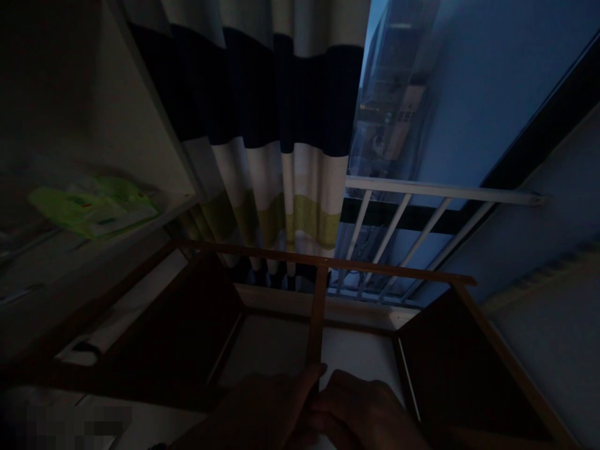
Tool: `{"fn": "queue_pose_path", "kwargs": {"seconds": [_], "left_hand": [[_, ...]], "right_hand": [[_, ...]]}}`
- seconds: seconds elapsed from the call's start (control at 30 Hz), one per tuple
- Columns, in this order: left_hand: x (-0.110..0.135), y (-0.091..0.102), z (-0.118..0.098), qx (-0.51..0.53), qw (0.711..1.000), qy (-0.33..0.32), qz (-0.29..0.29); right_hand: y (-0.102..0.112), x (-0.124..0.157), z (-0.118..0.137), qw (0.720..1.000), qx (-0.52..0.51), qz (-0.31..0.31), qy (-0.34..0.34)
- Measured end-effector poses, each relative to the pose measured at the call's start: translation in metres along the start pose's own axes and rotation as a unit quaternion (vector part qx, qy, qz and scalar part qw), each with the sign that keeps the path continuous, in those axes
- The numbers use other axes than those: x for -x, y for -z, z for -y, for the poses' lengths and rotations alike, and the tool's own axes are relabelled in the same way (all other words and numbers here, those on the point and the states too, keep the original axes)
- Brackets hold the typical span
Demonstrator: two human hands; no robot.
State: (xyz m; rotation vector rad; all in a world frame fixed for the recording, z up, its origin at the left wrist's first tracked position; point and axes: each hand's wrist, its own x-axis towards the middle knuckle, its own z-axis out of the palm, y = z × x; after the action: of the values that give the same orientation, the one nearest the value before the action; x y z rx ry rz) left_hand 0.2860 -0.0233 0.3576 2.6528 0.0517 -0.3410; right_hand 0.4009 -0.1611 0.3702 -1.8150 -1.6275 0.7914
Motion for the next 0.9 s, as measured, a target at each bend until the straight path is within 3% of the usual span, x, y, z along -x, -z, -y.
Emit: {"fn": "queue_pose_path", "kwargs": {"seconds": [0.47, 0.73, 0.9], "left_hand": [[-0.002, -0.012, 0.005, -0.089, 0.996, 0.003, -0.030], [-0.002, -0.002, 0.002, -0.049, 0.998, 0.019, 0.021], [-0.002, -0.007, 0.003, -0.054, 0.998, 0.017, 0.016]], "right_hand": [[-0.005, 0.004, -0.014, 0.997, -0.015, -0.037, 0.070], [0.002, -0.007, -0.004, 0.996, -0.032, -0.027, 0.083], [0.000, -0.004, -0.009, 0.997, -0.019, -0.045, 0.058]]}}
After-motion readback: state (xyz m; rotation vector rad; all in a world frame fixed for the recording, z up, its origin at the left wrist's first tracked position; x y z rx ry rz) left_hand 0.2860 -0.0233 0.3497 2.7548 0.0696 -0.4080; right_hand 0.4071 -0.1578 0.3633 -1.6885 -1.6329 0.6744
